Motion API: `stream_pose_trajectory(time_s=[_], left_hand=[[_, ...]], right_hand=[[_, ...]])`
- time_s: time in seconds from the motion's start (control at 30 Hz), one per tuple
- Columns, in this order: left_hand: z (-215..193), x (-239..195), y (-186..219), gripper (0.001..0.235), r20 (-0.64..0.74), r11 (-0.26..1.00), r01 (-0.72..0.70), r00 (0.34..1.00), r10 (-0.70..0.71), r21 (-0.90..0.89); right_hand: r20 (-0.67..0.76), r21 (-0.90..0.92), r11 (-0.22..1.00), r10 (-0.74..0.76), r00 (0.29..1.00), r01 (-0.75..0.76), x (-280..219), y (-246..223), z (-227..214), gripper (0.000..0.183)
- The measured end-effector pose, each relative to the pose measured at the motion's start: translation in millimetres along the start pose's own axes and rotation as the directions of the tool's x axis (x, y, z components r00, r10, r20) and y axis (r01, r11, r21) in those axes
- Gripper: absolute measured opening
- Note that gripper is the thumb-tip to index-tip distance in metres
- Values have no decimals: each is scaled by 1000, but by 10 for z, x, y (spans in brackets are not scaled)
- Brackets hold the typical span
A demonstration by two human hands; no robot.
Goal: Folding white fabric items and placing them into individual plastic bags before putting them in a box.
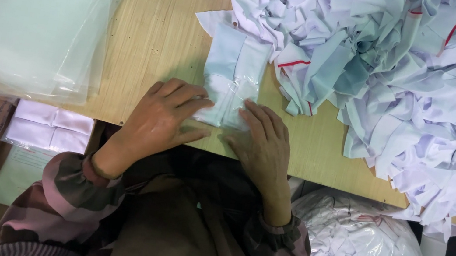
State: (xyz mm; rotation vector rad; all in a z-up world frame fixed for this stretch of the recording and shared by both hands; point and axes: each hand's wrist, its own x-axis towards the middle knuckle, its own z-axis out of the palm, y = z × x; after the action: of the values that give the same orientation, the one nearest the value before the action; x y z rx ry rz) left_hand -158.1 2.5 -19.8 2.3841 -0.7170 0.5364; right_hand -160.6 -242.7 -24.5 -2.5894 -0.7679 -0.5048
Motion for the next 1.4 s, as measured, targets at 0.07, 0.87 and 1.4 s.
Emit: stream_pose_trajectory(time_s=[0.07,0.87,1.4], left_hand=[[-26,-89,28,43,13,1000,-5,1000,5,6],[-329,-204,656,14,-280,680,-78,941,-193,-729],[90,-859,550,18,104,244,336,753,-649,-910]], right_hand=[[-33,5,1000,-27,999,27,-67,-28,13,45],[-448,440,891,111,887,111,-299,-454,-487,37],[97,678,641,407,908,-359,-160,-769,-117,41]])
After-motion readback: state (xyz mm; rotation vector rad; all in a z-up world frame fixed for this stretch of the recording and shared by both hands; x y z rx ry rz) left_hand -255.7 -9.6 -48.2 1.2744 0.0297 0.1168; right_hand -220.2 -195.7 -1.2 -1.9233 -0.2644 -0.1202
